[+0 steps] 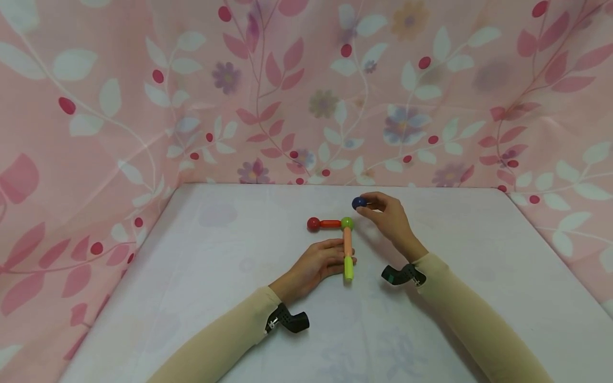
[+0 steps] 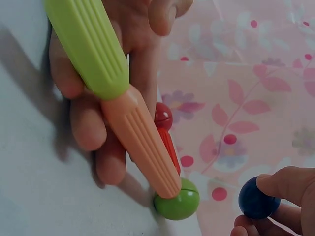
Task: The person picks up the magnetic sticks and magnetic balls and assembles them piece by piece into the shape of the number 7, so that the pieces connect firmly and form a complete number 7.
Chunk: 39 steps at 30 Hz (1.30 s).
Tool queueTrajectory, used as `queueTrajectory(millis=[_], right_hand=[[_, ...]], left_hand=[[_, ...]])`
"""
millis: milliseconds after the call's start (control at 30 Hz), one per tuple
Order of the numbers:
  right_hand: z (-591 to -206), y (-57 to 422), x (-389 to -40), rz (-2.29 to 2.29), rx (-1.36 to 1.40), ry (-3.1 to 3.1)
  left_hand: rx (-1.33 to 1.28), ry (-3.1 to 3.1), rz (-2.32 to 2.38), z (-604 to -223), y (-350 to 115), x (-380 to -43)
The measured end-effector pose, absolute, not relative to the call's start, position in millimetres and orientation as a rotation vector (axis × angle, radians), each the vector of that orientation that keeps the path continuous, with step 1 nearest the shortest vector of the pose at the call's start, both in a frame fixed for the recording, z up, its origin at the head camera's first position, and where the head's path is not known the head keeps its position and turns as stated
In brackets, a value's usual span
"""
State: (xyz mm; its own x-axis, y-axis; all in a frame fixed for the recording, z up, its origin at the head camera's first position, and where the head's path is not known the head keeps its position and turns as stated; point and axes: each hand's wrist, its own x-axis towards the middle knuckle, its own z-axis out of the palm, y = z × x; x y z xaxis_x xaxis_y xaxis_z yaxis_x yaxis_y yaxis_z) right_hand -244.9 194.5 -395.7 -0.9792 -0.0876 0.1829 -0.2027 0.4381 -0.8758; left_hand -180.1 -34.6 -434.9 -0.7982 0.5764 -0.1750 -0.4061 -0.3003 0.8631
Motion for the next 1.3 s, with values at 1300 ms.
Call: queueTrajectory(millis=[1300], right_hand=[[-386, 205, -185, 1.767, 0.352, -2.599]], left_hand=[[0.222, 1.332, 2.127, -436, -35, -180]])
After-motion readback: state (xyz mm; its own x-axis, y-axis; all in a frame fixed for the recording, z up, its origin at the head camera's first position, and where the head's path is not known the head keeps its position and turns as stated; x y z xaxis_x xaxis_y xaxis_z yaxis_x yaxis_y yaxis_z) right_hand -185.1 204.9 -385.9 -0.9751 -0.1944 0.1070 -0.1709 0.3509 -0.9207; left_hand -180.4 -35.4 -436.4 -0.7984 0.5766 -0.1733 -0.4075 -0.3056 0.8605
